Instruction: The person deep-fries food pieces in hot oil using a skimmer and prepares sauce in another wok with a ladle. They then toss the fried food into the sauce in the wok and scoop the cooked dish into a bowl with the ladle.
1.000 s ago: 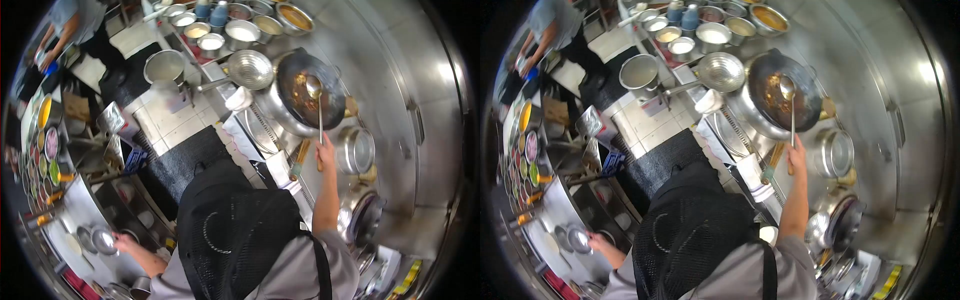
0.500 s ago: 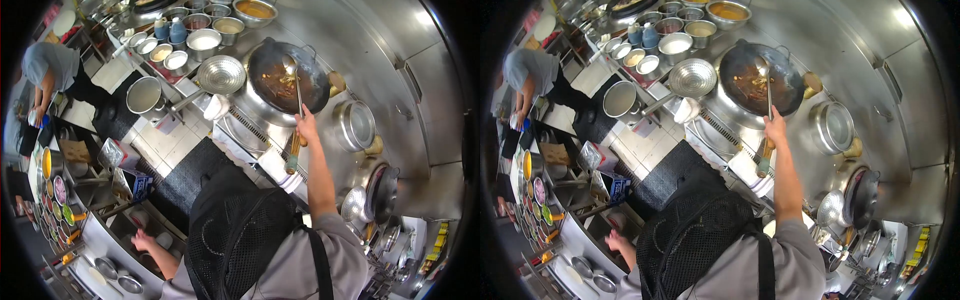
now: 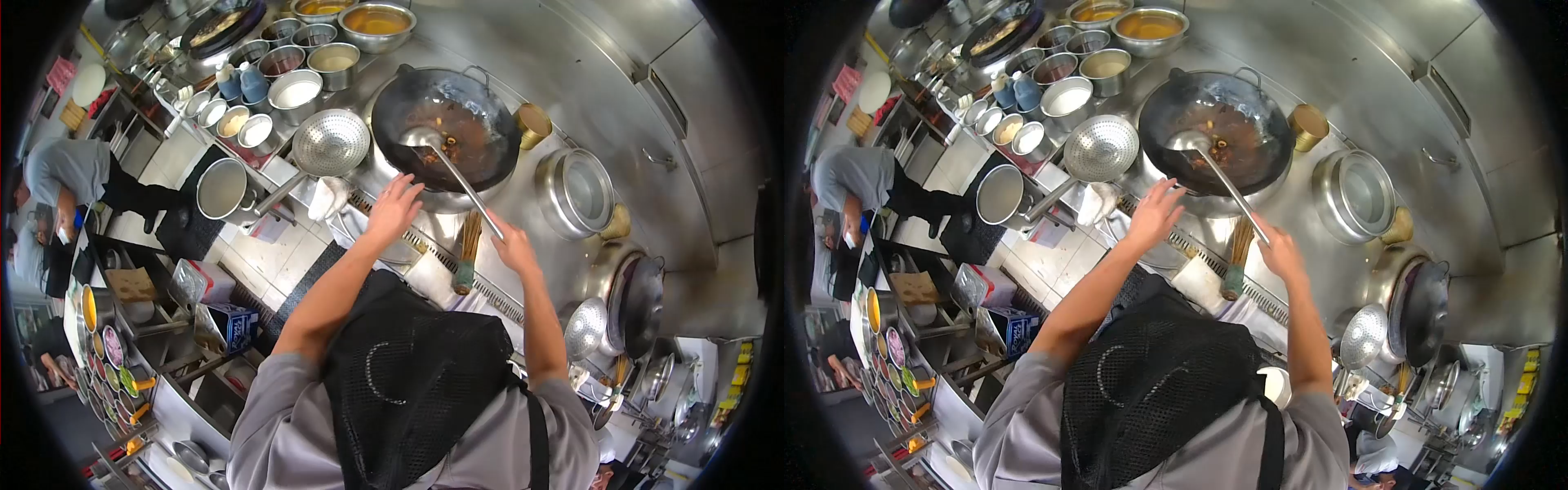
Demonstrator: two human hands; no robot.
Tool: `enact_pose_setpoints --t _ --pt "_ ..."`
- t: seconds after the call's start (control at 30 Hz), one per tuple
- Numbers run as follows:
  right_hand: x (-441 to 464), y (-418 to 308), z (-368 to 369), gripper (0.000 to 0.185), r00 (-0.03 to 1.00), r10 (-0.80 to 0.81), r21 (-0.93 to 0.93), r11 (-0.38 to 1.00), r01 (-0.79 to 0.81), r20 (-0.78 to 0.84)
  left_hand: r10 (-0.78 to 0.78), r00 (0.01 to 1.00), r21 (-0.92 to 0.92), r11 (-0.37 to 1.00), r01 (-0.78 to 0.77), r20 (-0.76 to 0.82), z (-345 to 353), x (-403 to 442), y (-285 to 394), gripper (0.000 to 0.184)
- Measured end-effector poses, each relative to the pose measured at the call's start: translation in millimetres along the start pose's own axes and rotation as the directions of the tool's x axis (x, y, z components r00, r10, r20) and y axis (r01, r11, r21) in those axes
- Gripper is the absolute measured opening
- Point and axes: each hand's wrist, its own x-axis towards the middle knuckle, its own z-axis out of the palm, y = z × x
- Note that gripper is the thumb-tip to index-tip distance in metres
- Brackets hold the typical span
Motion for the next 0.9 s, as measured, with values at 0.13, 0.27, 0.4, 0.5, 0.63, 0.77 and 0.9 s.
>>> enact_pose_setpoints --t 0.13,0.27,0.4,0.5,0.63,0.77,0.9 --pt "-44 26 -8 0.063 0.992 0.109 -0.045 0.993 -0.112 -0.070 -0.058 0.997 0.119 0.992 0.051 0.058 33 21 -11 0.025" --pt "-56 49 -12 0.064 0.955 0.214 -0.080 0.969 -0.235 -0.205 -0.028 0.996 0.107 0.994 0.019 0.087 39 20 -12 0.023" --pt "-61 45 9 0.063 0.937 0.174 -0.034 0.981 -0.193 -0.303 -0.031 0.999 0.210 0.977 0.024 0.032 38 21 -6 0.022" --pt "-76 37 41 0.067 0.854 0.277 -0.024 0.947 -0.320 -0.440 0.010 0.998 0.225 0.974 -0.023 0.058 41 22 -9 0.022" --pt "-98 21 74 0.067 0.721 0.441 0.049 0.868 -0.494 -0.534 0.019 0.994 0.049 0.998 -0.025 0.106 37 19 -14 0.029" --pt "-120 31 106 0.071 0.603 0.672 0.100 0.700 -0.708 -0.429 0.074 0.985 -0.051 0.996 -0.067 0.157 18 6 -15 0.043" --pt "-139 31 139 0.076 0.542 0.779 0.082 0.591 -0.802 -0.315 0.066 0.976 -0.150 0.988 -0.035 0.207 -6 -19 -27 0.044"
